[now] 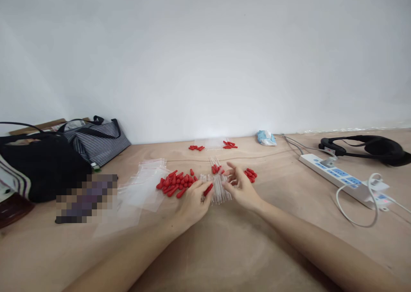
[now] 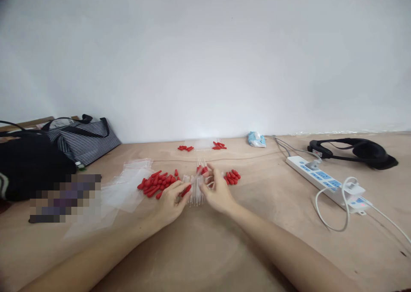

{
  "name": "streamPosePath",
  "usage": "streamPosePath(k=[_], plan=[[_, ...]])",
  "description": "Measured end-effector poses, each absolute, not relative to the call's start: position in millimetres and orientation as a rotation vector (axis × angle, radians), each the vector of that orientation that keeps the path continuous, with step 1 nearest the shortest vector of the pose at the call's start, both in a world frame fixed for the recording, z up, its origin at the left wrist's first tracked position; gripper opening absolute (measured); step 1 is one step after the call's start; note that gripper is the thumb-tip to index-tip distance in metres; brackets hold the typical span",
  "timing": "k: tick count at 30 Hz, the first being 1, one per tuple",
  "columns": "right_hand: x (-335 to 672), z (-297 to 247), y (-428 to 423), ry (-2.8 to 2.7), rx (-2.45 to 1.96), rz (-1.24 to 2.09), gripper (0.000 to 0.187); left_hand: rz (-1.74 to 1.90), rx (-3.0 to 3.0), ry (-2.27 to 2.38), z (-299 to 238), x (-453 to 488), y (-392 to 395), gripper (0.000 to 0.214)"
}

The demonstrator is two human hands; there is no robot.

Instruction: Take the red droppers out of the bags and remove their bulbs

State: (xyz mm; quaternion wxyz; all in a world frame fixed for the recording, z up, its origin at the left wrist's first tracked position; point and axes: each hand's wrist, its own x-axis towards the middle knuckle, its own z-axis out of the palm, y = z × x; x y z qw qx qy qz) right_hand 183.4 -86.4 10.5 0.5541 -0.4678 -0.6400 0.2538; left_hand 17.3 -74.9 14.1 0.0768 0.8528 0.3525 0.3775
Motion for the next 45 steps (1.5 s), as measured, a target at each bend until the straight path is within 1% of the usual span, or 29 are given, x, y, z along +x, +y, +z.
streamPosePath(k=[1, 2, 3, 4, 6, 8, 10, 14, 21, 28, 39, 43, 45], plan=[[191, 10, -90, -1.601, -1.085, 0.457, 0.063, 1.109, 2.663, 1.036, 13, 10, -74, 0.021], [197, 9, -94, -1.695, -1.071, 0.321, 0.065, 1.101, 2.763, 0.992, 12, 2, -74, 0.021], [202, 8, -98, -1.79, -1.058, 0.19, 0.063, 1.101, 2.852, 0.934, 10, -3, -75, 0.022], [204, 7, -101, -1.883, -1.043, 0.069, 0.058, 1.107, 2.93, 0.873, 9, -8, -76, 0.023], [204, 4, -105, -2.045, -0.994, -0.139, 0.038, 1.135, 3.046, 0.767, 6, -14, -79, 0.021], [199, -1, -108, -2.148, -0.936, -0.276, 0.022, 1.157, 3.091, 0.701, 4, -19, -82, 0.018], [194, -4, -111, -2.197, -0.906, -0.334, 0.018, 1.174, 3.08, 0.647, 4, -23, -84, 0.015], [193, -8, -115, -2.248, -0.876, -0.311, 0.02, 1.146, 3.056, 0.562, 6, -31, -88, 0.013], [196, -8, -116, -2.259, -0.845, -0.236, 0.019, 1.088, 3.039, 0.597, 7, -33, -92, 0.02], [196, -9, -115, -2.248, -0.798, -0.202, 0.015, 1.047, 2.972, 0.569, 6, -33, -94, 0.018], [198, -9, -117, -2.284, -0.771, -0.123, 0.022, 1.058, 2.937, 0.536, 5, -35, -93, 0.019], [211, -8, -117, -2.214, -0.91, -0.116, 0.027, 1.092, 2.896, 0.691, 8, -48, -91, 0.019], [219, -9, -114, -2.124, -1.047, -0.145, 0.025, 1.138, 2.855, 0.767, 8, -55, -88, 0.015]])
